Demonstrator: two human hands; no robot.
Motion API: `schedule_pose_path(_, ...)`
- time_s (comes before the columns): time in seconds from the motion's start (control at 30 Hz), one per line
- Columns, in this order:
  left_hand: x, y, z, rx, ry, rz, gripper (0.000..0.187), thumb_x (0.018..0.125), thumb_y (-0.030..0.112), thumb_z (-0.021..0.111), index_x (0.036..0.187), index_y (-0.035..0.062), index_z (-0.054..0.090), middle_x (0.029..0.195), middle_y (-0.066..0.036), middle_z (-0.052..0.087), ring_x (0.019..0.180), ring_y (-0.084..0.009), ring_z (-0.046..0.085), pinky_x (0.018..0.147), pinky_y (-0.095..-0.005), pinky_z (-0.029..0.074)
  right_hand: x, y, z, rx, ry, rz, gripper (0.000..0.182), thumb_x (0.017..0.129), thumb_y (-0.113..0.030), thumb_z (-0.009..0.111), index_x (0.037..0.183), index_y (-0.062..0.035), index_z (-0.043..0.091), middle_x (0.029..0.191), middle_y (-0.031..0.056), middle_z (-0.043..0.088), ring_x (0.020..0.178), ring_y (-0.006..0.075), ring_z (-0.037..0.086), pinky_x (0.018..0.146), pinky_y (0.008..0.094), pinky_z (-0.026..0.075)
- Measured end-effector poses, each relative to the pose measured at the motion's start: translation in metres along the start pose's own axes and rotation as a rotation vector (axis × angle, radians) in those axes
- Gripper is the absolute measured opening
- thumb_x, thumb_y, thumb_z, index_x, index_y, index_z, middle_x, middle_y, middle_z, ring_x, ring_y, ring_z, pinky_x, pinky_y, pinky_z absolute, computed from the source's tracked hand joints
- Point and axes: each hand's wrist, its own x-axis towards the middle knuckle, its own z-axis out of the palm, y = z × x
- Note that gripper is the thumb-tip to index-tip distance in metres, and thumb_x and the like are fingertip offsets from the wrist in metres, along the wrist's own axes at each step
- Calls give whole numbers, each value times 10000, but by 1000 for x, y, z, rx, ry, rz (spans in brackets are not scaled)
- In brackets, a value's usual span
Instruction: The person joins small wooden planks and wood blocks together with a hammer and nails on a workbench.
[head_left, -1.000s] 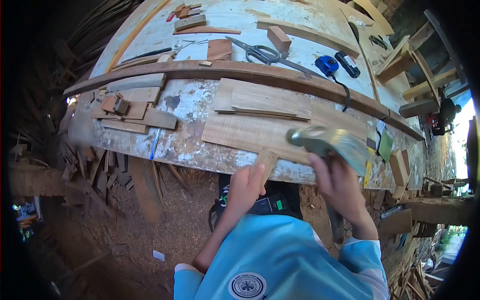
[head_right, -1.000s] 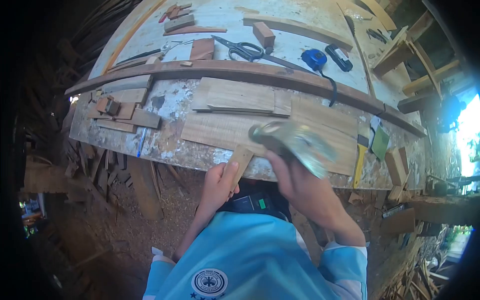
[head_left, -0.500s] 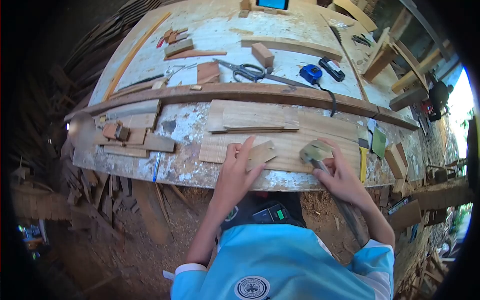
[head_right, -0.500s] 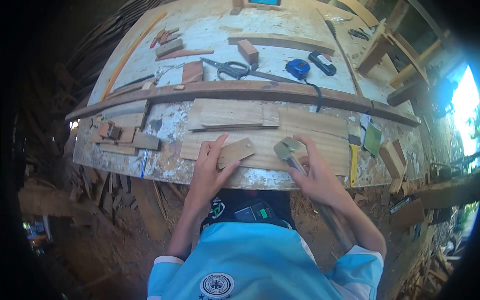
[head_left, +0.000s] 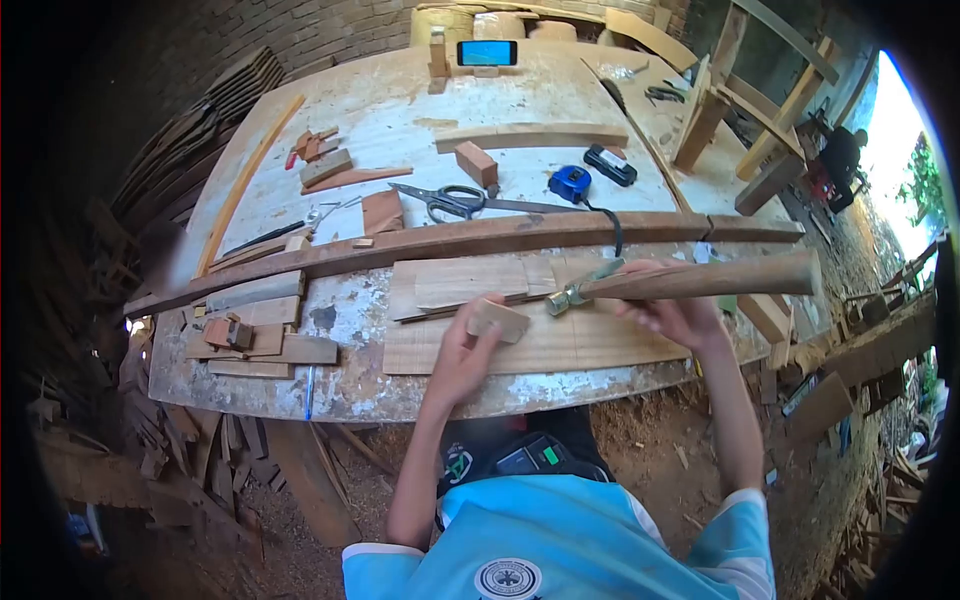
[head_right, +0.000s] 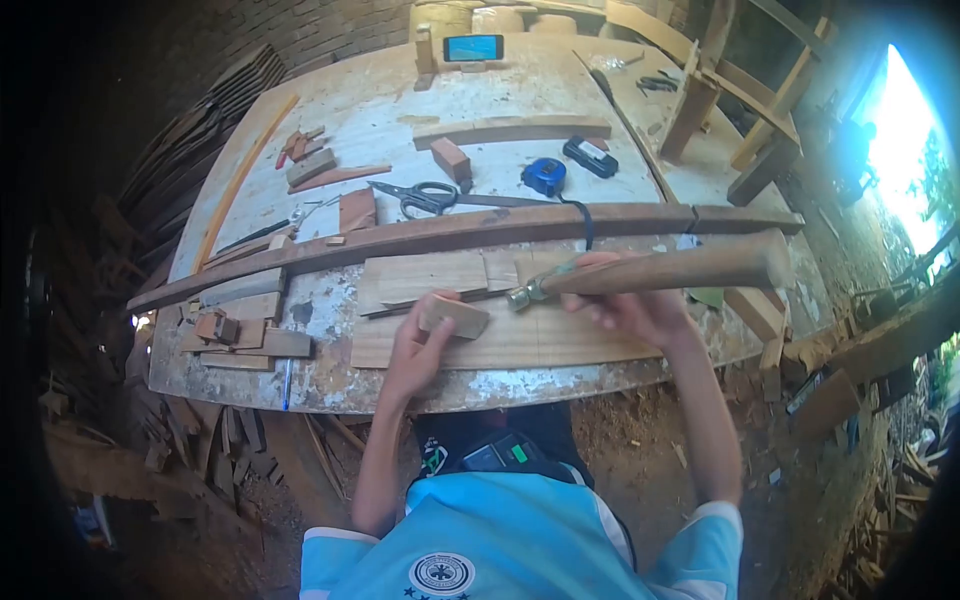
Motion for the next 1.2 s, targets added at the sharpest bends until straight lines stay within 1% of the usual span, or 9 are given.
schedule_pose_path(0.13, 2, -2, 9, -200, -49, -16, 281, 928, 76, 462, 1206, 39, 485, 1144, -78, 580, 1069, -139, 513, 927, -275, 399, -44, 15, 32, -238, 227, -439, 519, 883, -307, 478, 1274, 17, 373, 1178, 215, 499, 978, 247, 552, 739, 322, 503)
schedule_pose_path(0.27, 3, 21, 29, 372, -95, 15, 315, 900, 54, 496, 1214, 54, 486, 980, -153, 633, 888, -171, 612, 770, -278, 457, -17, 23, 102, -964, 639, -929, 654, 736, -78, 646, 1302, -3, 327, 1182, 135, 455, 1058, 229, 497, 881, 310, 419)
schedule_pose_path(0.3, 2, 16, 36, 461, -39, 247, 341, 874, 57, 530, 1212, 73, 488, 886, -174, 623, 762, -203, 624, 691, -300, 464, -5, 26, 116, -1013, 729, -1025, 674, 710, -23, 663, 1296, -6, 330, 1168, 118, 455, 1061, 218, 490, 906, 301, 396)
schedule_pose_path(0.47, -9, 27, 35, 409, -23, 83, 344, 866, 48, 539, 1206, 58, 490, 972, -157, 631, 829, -187, 621, 700, -273, 471, 30, 17, 128, -398, 957, -1163, 547, 707, 98, 613, 1195, -18, 394, 1020, 72, 514, 992, 129, 489, 912, 269, 368)
schedule_pose_path(0.6, -12, 19, 14, 248, 105, 61, 301, 900, 96, 521, 1191, 25, 487, 1031, -125, 634, 925, -147, 602, 779, -275, 482, 33, 2, 125, -539, 637, -1412, 412, 819, 24, 545, 1178, -9, 345, 736, 57, 454, 657, 139, 471, 591, 298, 448)
schedule_pose_path(0.67, -12, 4, 3, 216, 208, 108, 294, 903, 125, 529, 1178, 29, 491, 980, -134, 640, 866, -131, 606, 740, -290, 489, 31, -11, 130, -553, 333, -1405, 514, 903, -215, 563, 1259, 41, 294, 728, 127, 520, 528, 179, 497, 473, 321, 453)
schedule_pose_path(0.83, -8, 25, 0, -168, 273, 42, 300, 909, 147, 530, 1176, 16, 494, 995, -109, 639, 919, -128, 598, 740, -251, 488, 43, -22, 151, -567, 132, -1144, 587, 895, -309, 585, 1265, 68, 327, 675, 122, 534, 492, 168, 521, 446, 294, 450)
schedule_pose_path(1.03, -16, 46, 0, 303, 171, 131, 278, 900, 131, 528, 1147, 8, 501, 935, -97, 651, 844, -141, 615, 689, -265, 491, 53, -17, 170, -643, 17, -1088, 637, 885, -324, 600, 1265, 104, 321, 677, 132, 550, 493, 155, 528, 444, 279, 444)
schedule_pose_path(1.2, -16, 29, -8, 248, 233, 91, 271, 867, 143, 576, 1086, -7, 522, 923, -85, 630, 827, -129, 590, 705, -271, 476, 53, -21, 169, -513, -74, -1129, 589, 882, -329, 602, 1219, 64, 321, 658, 124, 528, 468, 164, 510, 425, 287, 439)
